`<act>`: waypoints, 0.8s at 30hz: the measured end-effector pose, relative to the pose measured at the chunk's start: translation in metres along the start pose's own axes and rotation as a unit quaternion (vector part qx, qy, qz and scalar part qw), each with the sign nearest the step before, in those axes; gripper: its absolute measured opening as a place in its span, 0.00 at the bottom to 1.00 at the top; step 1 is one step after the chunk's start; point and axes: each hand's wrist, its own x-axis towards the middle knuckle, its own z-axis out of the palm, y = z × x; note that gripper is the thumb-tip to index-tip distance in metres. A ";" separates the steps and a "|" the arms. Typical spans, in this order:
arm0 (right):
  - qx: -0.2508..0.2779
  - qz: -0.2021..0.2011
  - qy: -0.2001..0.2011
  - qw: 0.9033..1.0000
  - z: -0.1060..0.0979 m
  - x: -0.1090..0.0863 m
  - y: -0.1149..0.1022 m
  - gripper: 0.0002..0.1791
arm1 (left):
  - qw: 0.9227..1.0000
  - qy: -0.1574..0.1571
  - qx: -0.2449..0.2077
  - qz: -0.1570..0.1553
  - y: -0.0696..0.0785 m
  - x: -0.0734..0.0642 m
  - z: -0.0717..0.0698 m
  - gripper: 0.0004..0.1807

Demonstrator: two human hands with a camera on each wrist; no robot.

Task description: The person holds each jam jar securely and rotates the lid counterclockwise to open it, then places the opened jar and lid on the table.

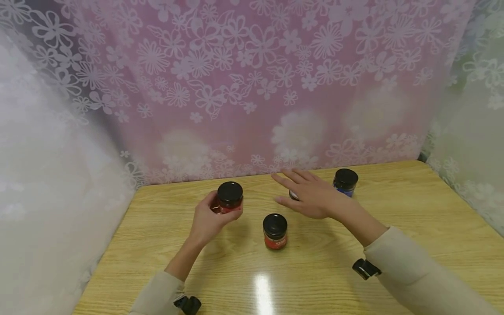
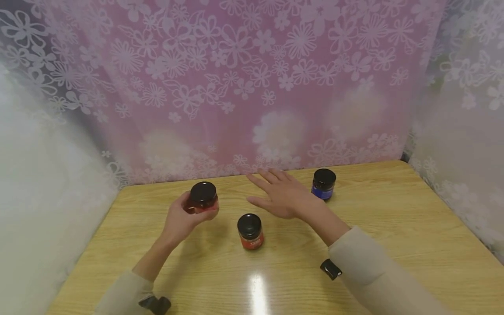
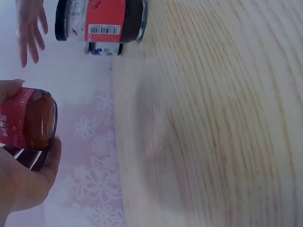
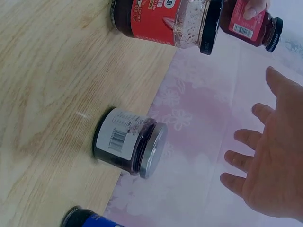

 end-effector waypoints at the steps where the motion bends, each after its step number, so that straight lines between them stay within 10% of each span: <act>1: 0.000 -0.004 0.008 1.000 0.000 -0.003 0.000 0.39 | 1.000 -0.003 0.004 0.004 0.002 -0.002 0.000 0.30; 24: 0.061 -0.019 0.095 0.993 0.005 -0.047 -0.012 0.32 | 0.995 -0.089 -0.017 0.043 0.040 -0.041 0.017 0.30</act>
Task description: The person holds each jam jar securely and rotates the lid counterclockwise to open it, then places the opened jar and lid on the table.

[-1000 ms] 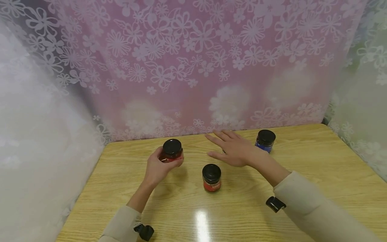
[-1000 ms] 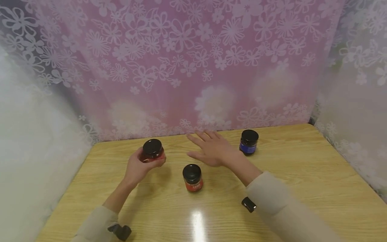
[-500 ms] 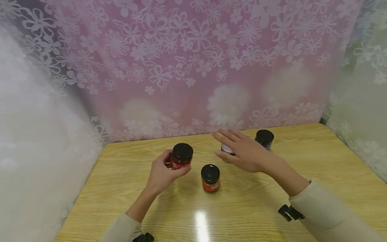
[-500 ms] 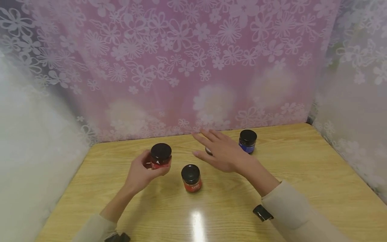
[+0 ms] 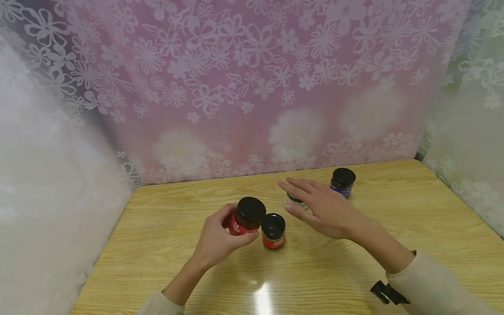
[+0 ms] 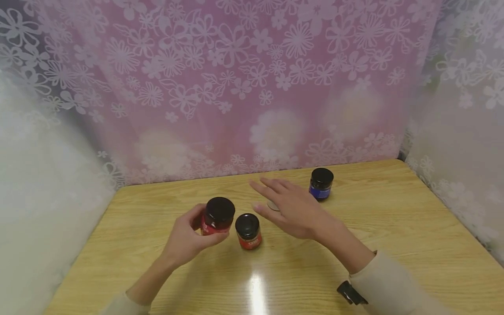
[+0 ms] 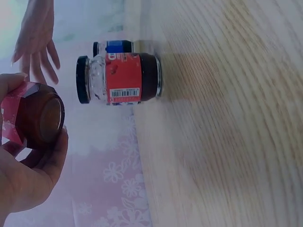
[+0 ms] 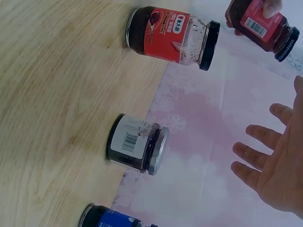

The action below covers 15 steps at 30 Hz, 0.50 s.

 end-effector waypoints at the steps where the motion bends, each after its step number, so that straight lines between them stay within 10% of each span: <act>1: 0.001 -0.003 0.004 1.000 0.001 -0.001 0.000 0.31 | 1.000 -0.004 0.003 0.001 0.001 -0.001 0.001 0.30; 15: 0.033 -0.051 0.050 0.997 0.012 -0.011 -0.009 0.28 | 0.997 -0.065 0.052 -0.004 0.017 -0.014 0.034 0.29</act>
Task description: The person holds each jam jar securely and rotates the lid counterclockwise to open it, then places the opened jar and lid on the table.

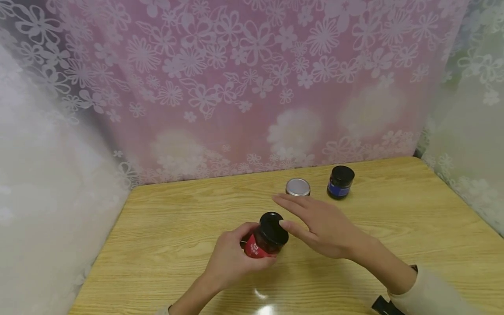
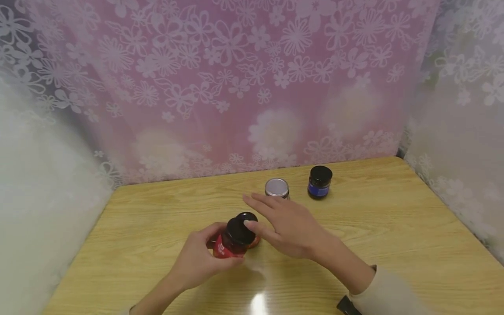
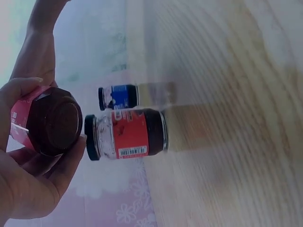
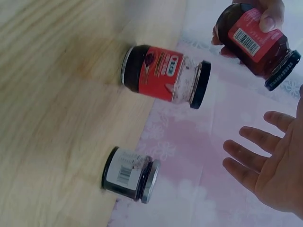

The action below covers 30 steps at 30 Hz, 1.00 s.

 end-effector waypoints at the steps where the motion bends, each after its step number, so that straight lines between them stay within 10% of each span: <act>1: 0.004 0.001 0.000 1.000 0.001 -0.002 -0.001 0.28 | 1.000 -0.002 0.008 0.000 0.001 -0.001 0.003 0.28; 30: -0.096 0.045 0.055 0.993 0.040 -0.039 -0.029 0.26 | 0.990 -0.043 0.125 0.041 -0.003 -0.010 0.033 0.30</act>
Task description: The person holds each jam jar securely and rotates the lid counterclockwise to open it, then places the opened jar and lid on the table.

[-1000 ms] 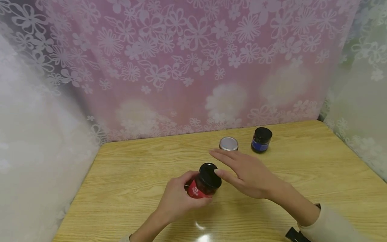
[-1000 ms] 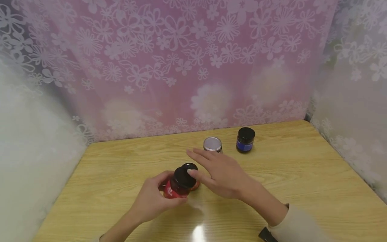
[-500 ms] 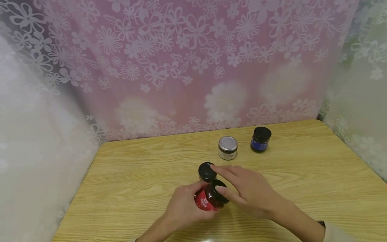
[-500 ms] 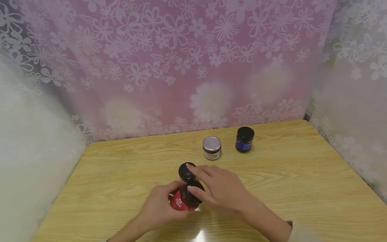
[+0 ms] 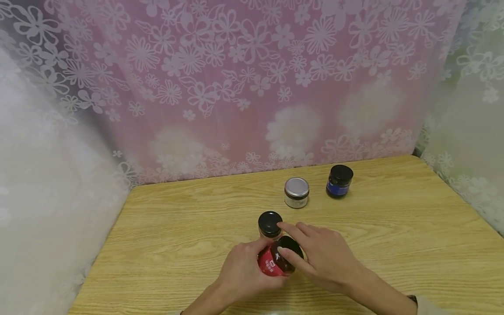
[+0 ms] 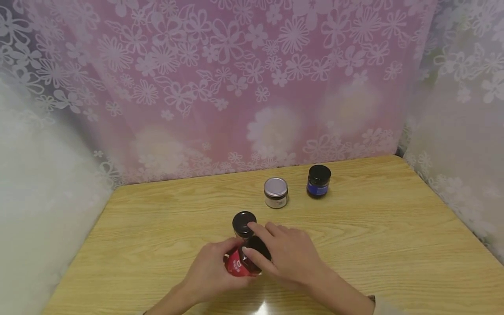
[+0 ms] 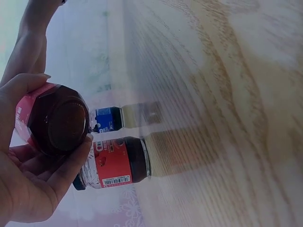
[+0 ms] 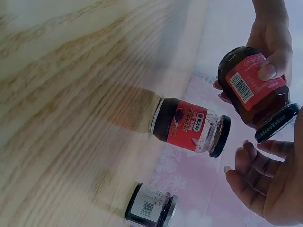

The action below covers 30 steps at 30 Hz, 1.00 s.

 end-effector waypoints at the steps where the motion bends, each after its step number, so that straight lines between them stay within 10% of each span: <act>1: 0.002 0.002 -0.001 1.000 0.000 0.000 0.000 0.25 | 1.000 0.000 0.002 0.001 0.000 0.000 0.000 0.30; 19: 0.030 -0.001 0.079 0.996 0.006 0.006 -0.008 0.12 | 0.998 -0.001 -0.063 -0.014 0.004 0.001 0.000 0.29; 30: 0.072 -0.063 0.145 0.985 0.005 0.008 -0.010 0.13 | 0.991 -0.018 -0.126 0.048 0.001 -0.001 -0.004 0.31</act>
